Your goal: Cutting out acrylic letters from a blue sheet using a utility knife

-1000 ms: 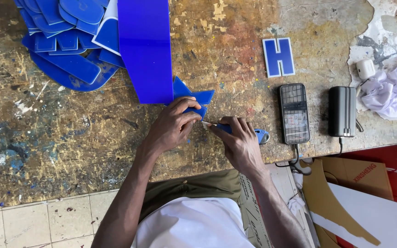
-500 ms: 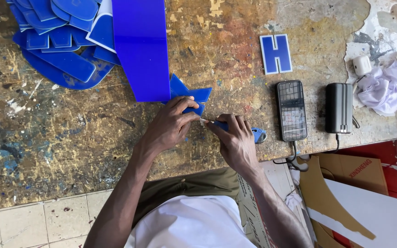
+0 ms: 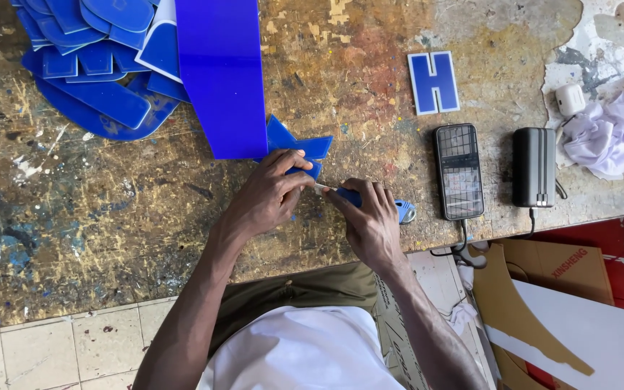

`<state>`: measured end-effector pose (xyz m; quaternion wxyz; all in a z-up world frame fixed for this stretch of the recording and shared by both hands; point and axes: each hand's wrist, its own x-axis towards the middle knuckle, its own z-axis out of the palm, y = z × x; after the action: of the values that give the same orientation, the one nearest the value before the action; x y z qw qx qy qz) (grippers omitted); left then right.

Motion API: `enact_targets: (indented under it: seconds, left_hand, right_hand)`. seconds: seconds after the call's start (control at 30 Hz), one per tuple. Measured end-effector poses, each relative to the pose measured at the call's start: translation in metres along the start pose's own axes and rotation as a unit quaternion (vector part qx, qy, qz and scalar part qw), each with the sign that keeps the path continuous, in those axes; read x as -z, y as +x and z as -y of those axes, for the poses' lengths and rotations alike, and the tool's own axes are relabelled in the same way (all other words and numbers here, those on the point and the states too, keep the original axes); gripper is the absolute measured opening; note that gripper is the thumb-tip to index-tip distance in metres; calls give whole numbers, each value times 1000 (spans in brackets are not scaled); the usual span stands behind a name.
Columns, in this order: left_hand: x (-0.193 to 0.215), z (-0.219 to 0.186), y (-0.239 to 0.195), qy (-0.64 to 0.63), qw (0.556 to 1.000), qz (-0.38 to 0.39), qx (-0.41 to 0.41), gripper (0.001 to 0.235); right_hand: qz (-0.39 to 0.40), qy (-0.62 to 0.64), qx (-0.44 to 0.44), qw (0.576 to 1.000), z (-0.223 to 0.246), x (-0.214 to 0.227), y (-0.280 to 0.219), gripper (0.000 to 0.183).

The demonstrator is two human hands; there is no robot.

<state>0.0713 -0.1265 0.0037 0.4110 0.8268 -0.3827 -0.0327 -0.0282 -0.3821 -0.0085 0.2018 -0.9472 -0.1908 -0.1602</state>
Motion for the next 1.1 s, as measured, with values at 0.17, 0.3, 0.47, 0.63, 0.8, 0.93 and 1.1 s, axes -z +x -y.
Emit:
enact_targets:
  seconds: [0.17,0.3,0.47,0.63,0.8,0.93,1.1]
  left_hand:
    - [-2,3,0,-31,999,-4,11,16]
    - [-3,7,0,-43,999,-6,15,16]
    - [-16,14,0,-34,999,-18,21,11]
    - [-19,5,2,-41,997,-56,35,6]
    - [-30,6,0,9,996,-84,37,4]
    - [-40,14,1,33,995,-96,22,7]
    - [-38,8,5,91,990,-103,12,7]
  right_hand:
    - [-8,8,1,1000,3,3,5,46]
    - [-17,17,12,1000,0,1,6,46]
    - [-19,8,5,1000,-1,-3,2,44]
    - [-20,21,8,1000,1,2,6,41]
    - [-6,33,-16,999,1,1,2,40]
    - [-4,50,-40,998,3,10,2,39]
    - [0,35,-44,998,1,11,-3,31]
